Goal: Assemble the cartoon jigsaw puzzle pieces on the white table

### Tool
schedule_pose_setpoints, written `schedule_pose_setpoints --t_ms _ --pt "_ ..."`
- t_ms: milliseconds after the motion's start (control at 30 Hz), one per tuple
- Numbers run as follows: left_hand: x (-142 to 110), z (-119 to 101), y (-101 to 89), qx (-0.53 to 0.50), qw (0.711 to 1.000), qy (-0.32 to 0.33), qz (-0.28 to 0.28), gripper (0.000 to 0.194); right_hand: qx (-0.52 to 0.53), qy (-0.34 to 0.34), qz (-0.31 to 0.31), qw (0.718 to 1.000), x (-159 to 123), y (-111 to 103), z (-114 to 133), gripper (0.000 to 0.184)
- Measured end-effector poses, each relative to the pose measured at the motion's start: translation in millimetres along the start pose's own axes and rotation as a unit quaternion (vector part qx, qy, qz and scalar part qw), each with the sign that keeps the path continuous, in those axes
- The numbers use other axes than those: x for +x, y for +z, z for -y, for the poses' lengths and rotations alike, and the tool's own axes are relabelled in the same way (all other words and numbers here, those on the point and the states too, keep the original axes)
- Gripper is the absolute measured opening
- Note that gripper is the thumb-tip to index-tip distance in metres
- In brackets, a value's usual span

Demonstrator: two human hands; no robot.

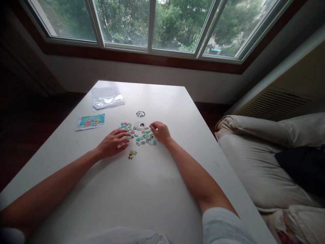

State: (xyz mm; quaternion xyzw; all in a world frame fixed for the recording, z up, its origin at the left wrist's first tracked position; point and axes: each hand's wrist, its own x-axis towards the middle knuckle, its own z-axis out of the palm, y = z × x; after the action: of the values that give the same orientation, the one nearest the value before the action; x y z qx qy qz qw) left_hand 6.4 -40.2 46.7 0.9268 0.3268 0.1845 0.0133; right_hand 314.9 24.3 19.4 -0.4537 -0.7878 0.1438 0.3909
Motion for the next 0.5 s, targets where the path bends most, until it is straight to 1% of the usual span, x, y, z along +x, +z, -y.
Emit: schedule_pose_setpoints --t_ms 133,233,367,500 --pt "-2.1 14.8 0.0 0.018 0.996 -0.076 -0.043 0.018 -0.060 -0.097 0.093 0.989 -0.3 -0.4 12.9 0.021" --pt "-3.0 21.5 0.5 0.010 0.991 -0.114 -0.071 0.019 -0.088 -0.142 0.151 0.974 -1.0 -0.2 19.7 0.014" --pt "-3.8 24.8 2.8 -0.001 0.989 -0.127 -0.075 0.019 -0.114 -0.141 0.185 0.966 -2.4 1.3 22.8 0.012" --pt "-4.5 26.3 6.3 -0.002 0.989 -0.131 -0.067 0.019 -0.116 -0.125 0.185 0.968 -2.9 4.5 21.5 0.012"
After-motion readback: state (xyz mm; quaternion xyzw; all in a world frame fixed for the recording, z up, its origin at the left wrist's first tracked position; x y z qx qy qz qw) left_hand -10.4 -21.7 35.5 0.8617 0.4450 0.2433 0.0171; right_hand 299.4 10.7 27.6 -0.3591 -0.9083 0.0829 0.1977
